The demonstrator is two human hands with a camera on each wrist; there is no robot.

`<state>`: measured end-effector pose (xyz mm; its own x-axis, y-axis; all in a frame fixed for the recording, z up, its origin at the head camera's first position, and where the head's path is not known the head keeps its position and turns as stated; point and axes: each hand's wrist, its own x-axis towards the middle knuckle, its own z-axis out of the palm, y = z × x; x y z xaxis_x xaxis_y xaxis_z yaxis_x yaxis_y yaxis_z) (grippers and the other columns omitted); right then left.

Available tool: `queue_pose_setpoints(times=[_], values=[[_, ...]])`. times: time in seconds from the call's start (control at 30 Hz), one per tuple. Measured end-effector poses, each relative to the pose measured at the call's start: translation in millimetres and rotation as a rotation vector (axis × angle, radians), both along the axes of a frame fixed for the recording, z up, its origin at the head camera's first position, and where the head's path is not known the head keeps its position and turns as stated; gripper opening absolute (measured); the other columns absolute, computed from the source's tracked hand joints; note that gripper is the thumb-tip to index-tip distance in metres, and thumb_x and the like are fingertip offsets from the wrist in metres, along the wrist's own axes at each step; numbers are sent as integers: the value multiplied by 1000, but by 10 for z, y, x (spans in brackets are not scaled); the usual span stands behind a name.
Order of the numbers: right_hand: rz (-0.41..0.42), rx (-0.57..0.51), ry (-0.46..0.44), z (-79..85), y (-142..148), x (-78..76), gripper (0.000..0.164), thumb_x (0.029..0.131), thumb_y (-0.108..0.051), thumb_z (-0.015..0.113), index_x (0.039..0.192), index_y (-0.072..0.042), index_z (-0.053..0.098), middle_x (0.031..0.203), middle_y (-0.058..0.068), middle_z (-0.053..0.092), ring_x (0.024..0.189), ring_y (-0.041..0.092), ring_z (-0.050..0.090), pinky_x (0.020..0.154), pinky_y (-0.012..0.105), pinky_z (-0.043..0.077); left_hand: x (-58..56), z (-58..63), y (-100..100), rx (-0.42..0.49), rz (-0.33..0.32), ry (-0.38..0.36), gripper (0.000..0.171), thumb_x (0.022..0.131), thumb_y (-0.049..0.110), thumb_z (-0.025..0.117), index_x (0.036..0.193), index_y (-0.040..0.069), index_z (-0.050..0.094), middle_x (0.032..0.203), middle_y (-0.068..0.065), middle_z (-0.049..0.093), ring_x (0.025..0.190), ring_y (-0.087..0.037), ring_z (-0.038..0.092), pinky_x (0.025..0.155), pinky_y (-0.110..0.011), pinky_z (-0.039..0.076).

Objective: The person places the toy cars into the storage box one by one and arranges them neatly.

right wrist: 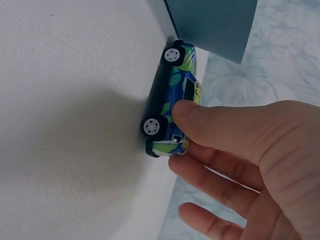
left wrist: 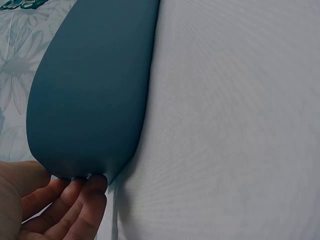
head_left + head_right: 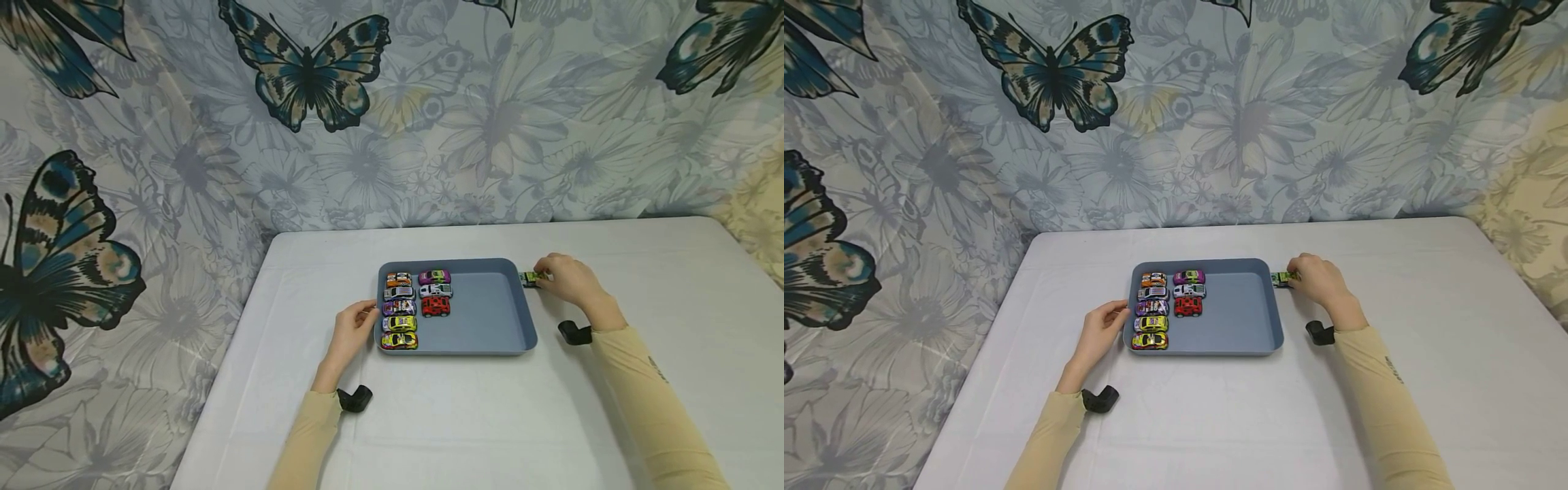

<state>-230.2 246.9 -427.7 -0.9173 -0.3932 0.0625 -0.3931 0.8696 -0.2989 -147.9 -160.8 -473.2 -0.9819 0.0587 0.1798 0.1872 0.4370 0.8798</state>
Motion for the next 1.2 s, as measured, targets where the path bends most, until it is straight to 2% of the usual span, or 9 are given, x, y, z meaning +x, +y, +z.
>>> queue_pose_setpoints(times=[0.43,0.67,1.07,1.2], values=[[1,-37,65,92,98,57,19,78,-3,69,94,6,66,85,17,62,79,34,58,67,48,48,7,4,14,-15,2,10,27,93,11,58,112,-7,62,97,-17,66,81,-23,64,71,-28,54],[-8,-67,164,224,96,124,19,77,-4,71,93,6,66,85,17,62,77,35,59,64,49,47,-2,-2,11,-8,-2,12,27,93,10,57,112,-8,62,97,-17,65,81,-23,64,72,-27,54],[33,-40,273,433,-157,267,18,76,-6,73,91,2,67,85,13,63,68,27,58,58,44,47,3,14,5,-19,4,2,28,93,11,57,113,-7,61,96,-16,65,82,-22,63,72,-26,54],[68,-37,274,464,-290,315,17,76,-6,74,90,2,68,85,11,63,65,25,57,56,41,47,6,15,6,-14,2,3,28,93,11,58,113,-7,61,97,-17,65,83,-24,63,73,-27,54]])
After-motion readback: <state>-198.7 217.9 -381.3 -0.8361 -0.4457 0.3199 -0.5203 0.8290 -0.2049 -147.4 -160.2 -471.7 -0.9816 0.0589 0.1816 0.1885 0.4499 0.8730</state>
